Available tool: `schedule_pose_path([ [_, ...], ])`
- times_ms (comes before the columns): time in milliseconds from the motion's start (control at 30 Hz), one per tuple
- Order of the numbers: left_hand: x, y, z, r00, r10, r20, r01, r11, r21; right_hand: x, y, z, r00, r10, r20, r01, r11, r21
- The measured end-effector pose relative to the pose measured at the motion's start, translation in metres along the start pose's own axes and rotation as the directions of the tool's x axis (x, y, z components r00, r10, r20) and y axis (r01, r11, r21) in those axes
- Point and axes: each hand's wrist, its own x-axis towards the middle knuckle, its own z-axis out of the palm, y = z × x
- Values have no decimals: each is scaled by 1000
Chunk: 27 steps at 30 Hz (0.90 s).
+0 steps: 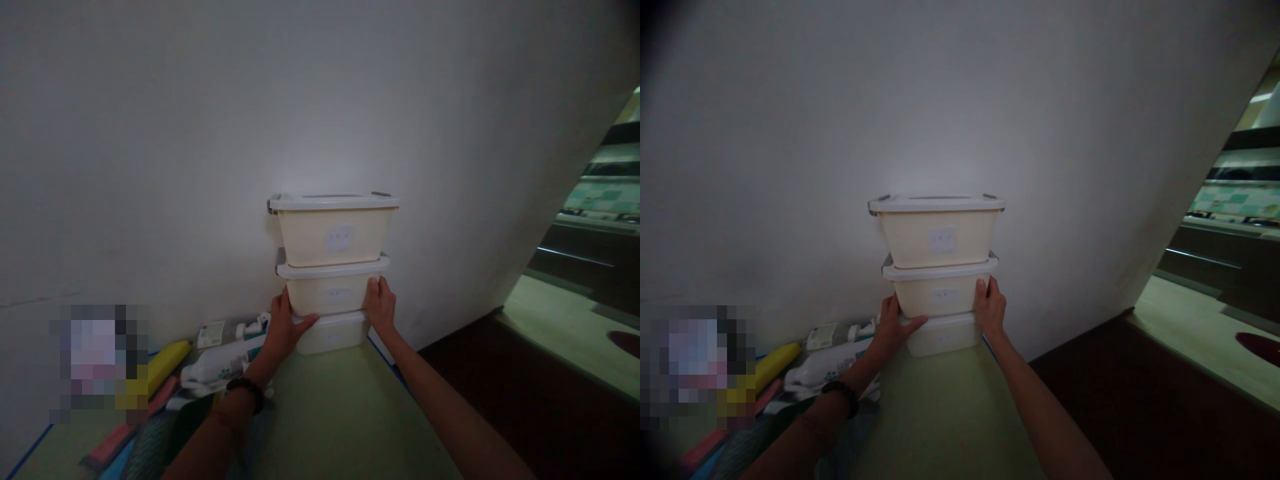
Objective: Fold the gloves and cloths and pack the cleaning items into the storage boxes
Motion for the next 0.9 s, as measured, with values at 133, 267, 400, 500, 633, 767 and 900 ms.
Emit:
schedule_pose_path([
  [133, 0, -2, 1, 1000, -15, -24, 14, 1000, -11, -2, 6, 5, 1000, 8, 1, -8, 997, 72],
  [267, 0, -6, 0, 1000, 3, -17, -4, 997, -80, 0, 10, 0, 999, -18, 28, 13, 984, 179],
  [400, 4, -8, -10, 999, 25, -22, -29, 981, -193, 3, 9, -10, 998, -36, 47, 21, 954, 298],
  [500, 14, 2, -21, 997, 0, -80, -21, 967, -255, 10, -1, -18, 998, -43, 39, 26, 930, 367],
  [633, 33, 31, -36, 990, 6, -144, -52, 946, -320, 28, -25, -29, 997, -66, 29, 48, 904, 424],
  [767, 57, 58, -45, 985, 36, -171, -102, 912, -396, 51, -50, -36, 995, -92, 34, 67, 889, 452],
  [900, 89, 78, -51, 984, 30, -173, -118, 843, -524, 76, -73, -39, 992, -117, 49, 81, 882, 463],
])
